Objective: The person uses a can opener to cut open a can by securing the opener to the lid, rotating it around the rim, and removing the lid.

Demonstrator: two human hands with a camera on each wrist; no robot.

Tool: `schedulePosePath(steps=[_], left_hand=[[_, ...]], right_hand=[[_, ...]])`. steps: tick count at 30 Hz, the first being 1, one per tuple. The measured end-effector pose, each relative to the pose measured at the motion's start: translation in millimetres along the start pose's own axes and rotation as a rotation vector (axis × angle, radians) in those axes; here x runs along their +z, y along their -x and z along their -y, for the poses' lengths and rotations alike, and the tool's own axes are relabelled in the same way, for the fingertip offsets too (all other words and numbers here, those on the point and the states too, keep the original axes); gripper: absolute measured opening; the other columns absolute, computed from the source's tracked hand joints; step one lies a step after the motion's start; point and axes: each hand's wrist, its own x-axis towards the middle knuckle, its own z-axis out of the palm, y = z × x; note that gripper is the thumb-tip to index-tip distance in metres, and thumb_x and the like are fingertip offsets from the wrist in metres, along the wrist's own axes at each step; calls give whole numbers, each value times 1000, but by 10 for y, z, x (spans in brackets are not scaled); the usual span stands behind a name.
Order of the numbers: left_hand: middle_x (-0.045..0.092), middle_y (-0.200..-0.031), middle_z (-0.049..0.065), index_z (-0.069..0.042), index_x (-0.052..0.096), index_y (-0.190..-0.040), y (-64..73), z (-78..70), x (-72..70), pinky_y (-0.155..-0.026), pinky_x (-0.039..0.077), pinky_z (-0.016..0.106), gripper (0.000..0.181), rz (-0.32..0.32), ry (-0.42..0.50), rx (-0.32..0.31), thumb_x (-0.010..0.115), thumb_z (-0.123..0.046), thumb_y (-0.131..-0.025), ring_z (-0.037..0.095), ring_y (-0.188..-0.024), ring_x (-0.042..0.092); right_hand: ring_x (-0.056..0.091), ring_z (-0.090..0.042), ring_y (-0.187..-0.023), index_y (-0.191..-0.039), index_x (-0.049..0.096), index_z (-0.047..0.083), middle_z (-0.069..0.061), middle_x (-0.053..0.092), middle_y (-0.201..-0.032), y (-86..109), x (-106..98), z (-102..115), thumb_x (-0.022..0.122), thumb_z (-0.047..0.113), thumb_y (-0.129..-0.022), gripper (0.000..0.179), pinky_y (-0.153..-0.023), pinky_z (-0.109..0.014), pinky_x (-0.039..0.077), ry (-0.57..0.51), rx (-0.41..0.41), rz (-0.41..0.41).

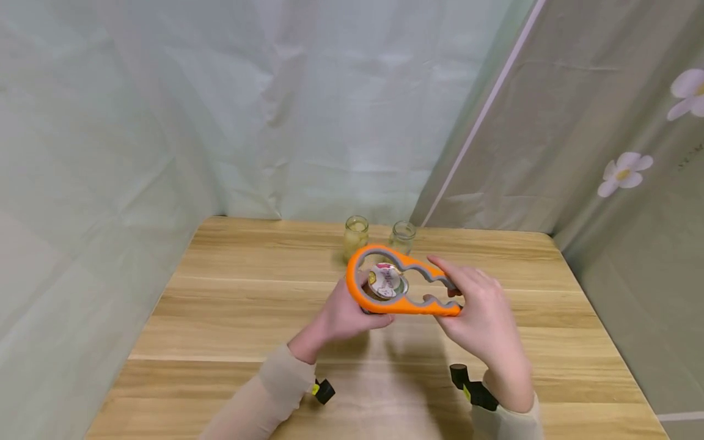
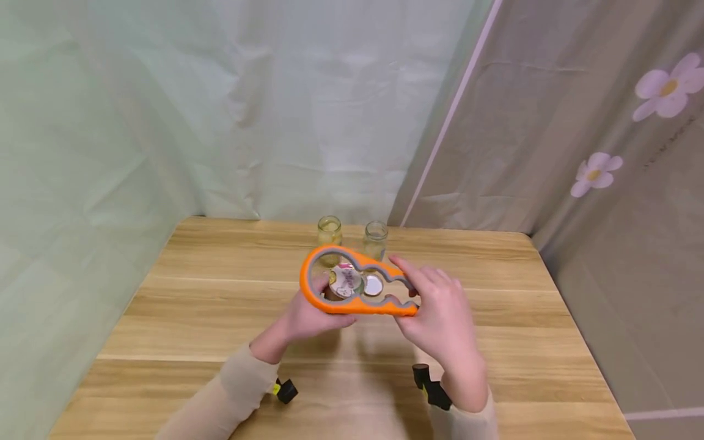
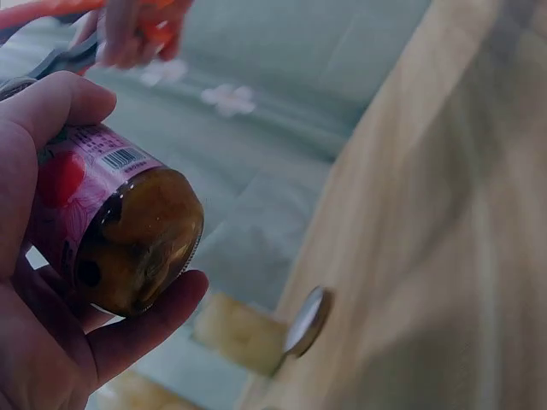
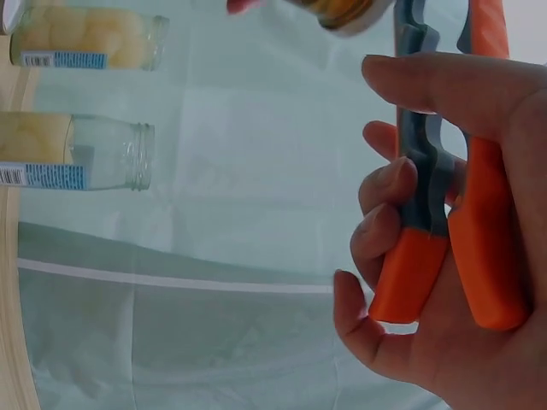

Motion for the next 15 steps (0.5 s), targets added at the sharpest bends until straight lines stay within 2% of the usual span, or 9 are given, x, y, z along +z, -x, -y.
schedulePosePath(steps=[2,6,11,15], left_hand=[[73,-121,-7,-20,67,-135,7,21,77,-98,56,36,60,27,34,-8,92,-7,-82,15,-109,70],[71,-122,-8,-22,66,-135,37,37,177,-96,57,34,62,54,23,-20,93,-8,-81,14,-108,68],[71,-124,-7,-20,65,-136,46,23,222,-97,57,34,62,68,34,7,92,-7,-82,15,-108,68],[72,-123,-6,-18,65,-137,48,30,235,-96,57,34,60,68,43,32,91,-7,-83,14,-106,69]], right_hand=[[59,-15,-78,-143,70,23,8,66,-87,-2,7,10,89,14,-78,68,-76,-45,45,10,-4,21],[59,-16,-78,-143,70,22,8,65,-86,2,17,15,86,8,-75,72,-76,-46,46,35,-2,56],[57,-14,-78,-146,68,22,6,63,-84,13,18,9,83,1,-68,81,-75,-44,46,52,-21,99],[55,-15,-79,-152,62,22,5,61,-86,37,9,22,80,-2,-68,88,-75,-40,47,55,-6,189]])
